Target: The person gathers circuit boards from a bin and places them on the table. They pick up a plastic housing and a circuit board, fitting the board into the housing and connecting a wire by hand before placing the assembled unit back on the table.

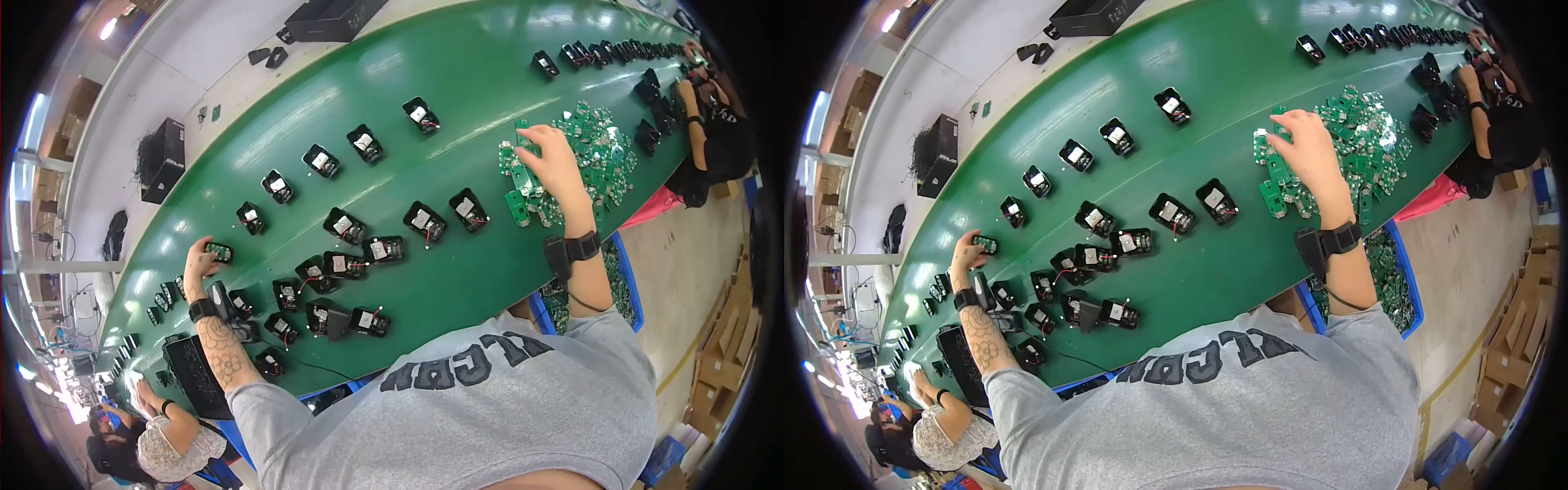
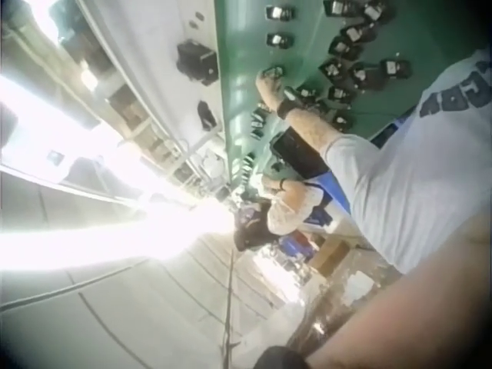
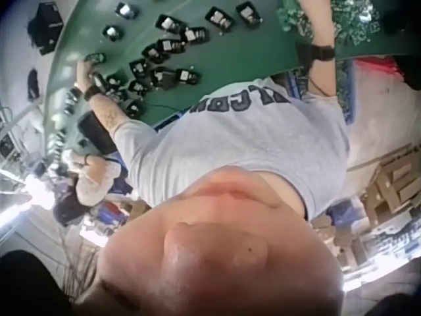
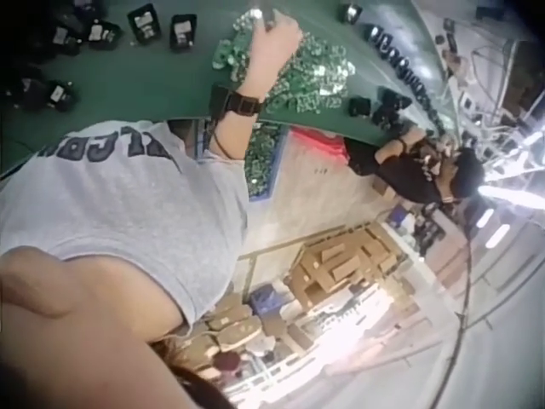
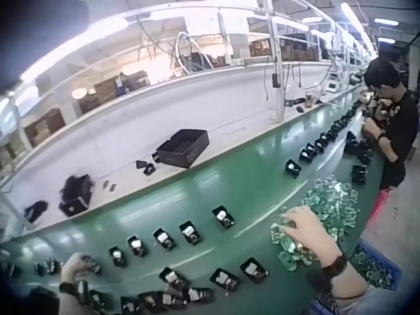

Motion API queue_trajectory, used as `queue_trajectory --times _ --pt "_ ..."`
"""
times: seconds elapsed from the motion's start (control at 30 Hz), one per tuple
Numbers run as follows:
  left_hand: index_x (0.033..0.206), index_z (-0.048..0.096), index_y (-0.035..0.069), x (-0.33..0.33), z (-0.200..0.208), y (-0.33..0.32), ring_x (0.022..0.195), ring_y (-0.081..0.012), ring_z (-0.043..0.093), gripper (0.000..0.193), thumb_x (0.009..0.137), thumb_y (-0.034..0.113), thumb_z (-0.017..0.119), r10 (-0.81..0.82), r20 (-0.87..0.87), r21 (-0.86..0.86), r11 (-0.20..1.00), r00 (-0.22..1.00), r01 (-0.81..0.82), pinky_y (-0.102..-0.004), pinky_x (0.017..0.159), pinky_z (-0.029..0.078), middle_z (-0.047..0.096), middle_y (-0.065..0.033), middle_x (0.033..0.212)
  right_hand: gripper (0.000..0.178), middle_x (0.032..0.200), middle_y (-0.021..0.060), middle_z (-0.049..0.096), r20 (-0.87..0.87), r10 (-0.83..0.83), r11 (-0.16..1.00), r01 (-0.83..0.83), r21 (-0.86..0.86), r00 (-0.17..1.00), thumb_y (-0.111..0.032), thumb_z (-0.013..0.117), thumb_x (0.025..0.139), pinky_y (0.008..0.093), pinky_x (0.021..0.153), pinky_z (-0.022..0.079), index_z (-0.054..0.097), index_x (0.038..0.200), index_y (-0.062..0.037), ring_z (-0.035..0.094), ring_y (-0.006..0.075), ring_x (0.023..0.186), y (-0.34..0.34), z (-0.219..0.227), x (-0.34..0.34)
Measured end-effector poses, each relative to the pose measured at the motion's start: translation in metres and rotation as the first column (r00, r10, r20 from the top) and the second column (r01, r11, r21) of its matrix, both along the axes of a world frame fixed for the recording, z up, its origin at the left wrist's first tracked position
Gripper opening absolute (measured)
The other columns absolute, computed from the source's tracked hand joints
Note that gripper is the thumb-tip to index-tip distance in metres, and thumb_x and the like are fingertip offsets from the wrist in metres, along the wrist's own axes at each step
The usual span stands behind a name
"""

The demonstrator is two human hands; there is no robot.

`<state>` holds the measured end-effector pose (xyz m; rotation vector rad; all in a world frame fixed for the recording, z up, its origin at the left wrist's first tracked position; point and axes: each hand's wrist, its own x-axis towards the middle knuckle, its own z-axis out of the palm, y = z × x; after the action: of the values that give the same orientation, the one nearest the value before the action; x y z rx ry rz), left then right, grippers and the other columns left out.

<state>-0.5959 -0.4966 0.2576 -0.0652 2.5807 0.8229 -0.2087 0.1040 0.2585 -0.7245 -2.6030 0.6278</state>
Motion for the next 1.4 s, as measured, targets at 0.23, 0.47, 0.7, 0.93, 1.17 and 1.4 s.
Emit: queue_trajectory --times 0.23,0.47,0.7,0.93,1.17,1.4 --pt "0.119 0.063 0.010 -0.002 -0.001 0.022 0.103 -0.0338 0.063 0.041 0.078 0.008 0.057 -0.368 -0.637 -0.355 0.920 0.677 0.165 -0.0397 0.088 0.049 0.065 -0.0184 0.111 0.049 0.097 0.0137 0.060 0.113 0.207 0.930 -0.232 0.286 0.972 -0.005 0.072 0.067 0.0422 0.082 0.046 0.060 0.114 -0.0048 0.054 0.0334 0.095 0.013 -0.035 -0.018" --pt "0.104 0.069 0.005 0.008 -0.006 0.076 0.085 -0.0258 0.068 0.028 0.087 0.026 0.060 -0.365 -0.428 -0.150 0.931 0.827 0.333 -0.0351 0.075 0.054 0.071 -0.0127 0.091 0.029 0.083 0.0107 0.054 0.163 0.326 0.929 -0.347 0.125 0.931 0.003 0.063 0.066 0.0394 0.082 0.044 0.057 0.094 -0.0037 0.052 0.0309 0.091 0.011 -0.020 -0.036" --pt "0.136 0.050 0.014 0.026 0.008 0.108 0.083 -0.0156 0.064 0.047 0.090 0.023 0.056 -0.266 0.035 0.246 0.937 0.963 0.249 -0.0307 0.070 0.058 0.059 -0.0085 0.121 0.037 0.091 0.0086 0.057 0.150 0.414 0.910 -0.401 -0.107 0.898 0.002 0.065 0.067 0.0378 0.084 0.044 0.058 0.103 -0.0045 0.055 0.0283 0.096 -0.013 0.001 -0.034" --pt "0.138 0.048 0.020 0.041 0.024 0.134 0.082 -0.0143 0.065 0.052 0.086 0.015 0.057 -0.426 0.095 0.221 0.890 0.900 0.398 -0.0312 0.068 0.060 0.058 -0.0069 0.111 0.030 0.084 0.0080 0.055 0.214 0.403 0.915 -0.388 -0.109 0.890 0.004 0.063 0.066 0.0359 0.082 0.045 0.057 0.095 -0.0032 0.053 0.0268 0.088 -0.019 -0.007 -0.034" --pt "0.118 0.057 0.009 0.065 -0.013 0.120 0.085 -0.0188 0.063 0.040 0.079 0.013 0.065 -0.255 -0.095 0.236 0.933 0.962 0.270 -0.0329 0.065 0.059 0.056 -0.0100 0.111 0.019 0.080 0.0069 0.054 0.036 0.424 0.893 -0.411 -0.183 0.905 0.003 0.059 0.073 0.0288 0.067 0.046 0.057 0.092 -0.0001 0.054 0.0184 0.071 -0.021 -0.001 -0.045" --pt "0.136 0.040 0.016 0.139 0.037 0.117 0.095 -0.0220 0.061 0.052 0.086 0.004 0.049 -0.043 0.346 0.816 0.508 0.937 -0.278 -0.0246 0.065 0.054 0.057 -0.0160 0.113 0.022 0.092 -0.0011 0.060 -0.304 0.094 0.769 -0.263 -0.582 0.948 -0.001 0.057 0.087 0.0193 0.061 0.042 0.065 0.107 -0.0036 0.051 0.0055 0.068 -0.031 0.007 -0.024"
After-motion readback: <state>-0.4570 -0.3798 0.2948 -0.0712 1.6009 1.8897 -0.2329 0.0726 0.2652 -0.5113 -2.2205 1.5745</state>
